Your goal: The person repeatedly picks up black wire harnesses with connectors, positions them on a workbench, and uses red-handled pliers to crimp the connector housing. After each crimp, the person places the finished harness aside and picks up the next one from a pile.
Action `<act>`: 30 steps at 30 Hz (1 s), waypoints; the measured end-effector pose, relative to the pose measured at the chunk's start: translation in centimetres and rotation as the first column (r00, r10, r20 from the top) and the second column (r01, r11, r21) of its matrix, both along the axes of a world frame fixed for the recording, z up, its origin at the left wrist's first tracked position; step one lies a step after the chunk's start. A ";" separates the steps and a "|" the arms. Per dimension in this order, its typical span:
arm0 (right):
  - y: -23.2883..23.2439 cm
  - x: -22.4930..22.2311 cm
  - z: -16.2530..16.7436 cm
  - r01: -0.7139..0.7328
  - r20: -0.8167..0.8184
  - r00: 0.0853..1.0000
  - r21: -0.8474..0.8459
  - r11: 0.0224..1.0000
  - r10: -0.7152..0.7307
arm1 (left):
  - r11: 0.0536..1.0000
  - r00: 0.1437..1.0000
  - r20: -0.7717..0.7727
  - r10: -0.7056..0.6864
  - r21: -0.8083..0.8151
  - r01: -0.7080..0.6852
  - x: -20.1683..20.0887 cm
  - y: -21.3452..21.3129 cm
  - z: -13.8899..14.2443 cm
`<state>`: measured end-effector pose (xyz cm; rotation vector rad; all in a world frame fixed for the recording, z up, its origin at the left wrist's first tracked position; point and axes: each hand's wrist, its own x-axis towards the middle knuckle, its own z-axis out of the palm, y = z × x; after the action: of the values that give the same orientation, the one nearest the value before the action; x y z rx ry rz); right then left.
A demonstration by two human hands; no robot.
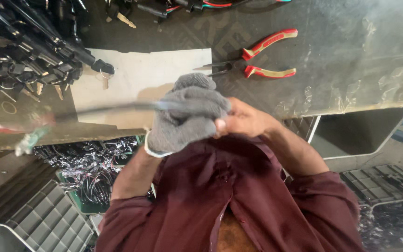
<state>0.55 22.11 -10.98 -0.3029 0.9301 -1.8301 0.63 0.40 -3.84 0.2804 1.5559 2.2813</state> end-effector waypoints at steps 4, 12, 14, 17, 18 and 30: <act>-1.1 1.5 -1.4 0.354 -0.258 0.907 0.039 0.935 -0.333 | 0.971 0.977 -0.137 0.163 -0.154 -0.184 0.5 0.7 -0.8; -3.9 -2.1 4.7 0.679 -0.836 0.459 0.113 0.725 -0.300 | 0.959 0.972 -0.022 0.234 -0.159 -0.234 -0.2 0.7 -1.4; -1.4 -3.4 6.0 0.747 -0.979 0.117 0.198 0.635 0.168 | 0.935 0.936 0.047 0.350 -0.084 -0.345 0.7 0.3 -1.5; 2.3 -4.6 5.0 0.831 -0.855 -0.039 0.259 0.492 0.517 | 0.939 0.941 -0.013 0.337 -0.064 -0.337 1.5 -0.1 -2.2; 3.3 -4.6 4.1 0.844 -0.783 -0.060 0.291 0.450 0.620 | 0.936 0.940 -0.047 0.338 -0.084 -0.341 1.6 -0.1 -2.3; 3.1 -4.3 5.3 0.510 -0.781 0.622 0.356 0.783 -0.050 | 0.986 0.994 0.059 0.096 0.131 -0.103 2.1 1.6 0.6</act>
<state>-3.70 25.26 -5.68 -0.5746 2.1695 -1.6051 2.76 2.00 -3.28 0.1799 1.4234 2.4548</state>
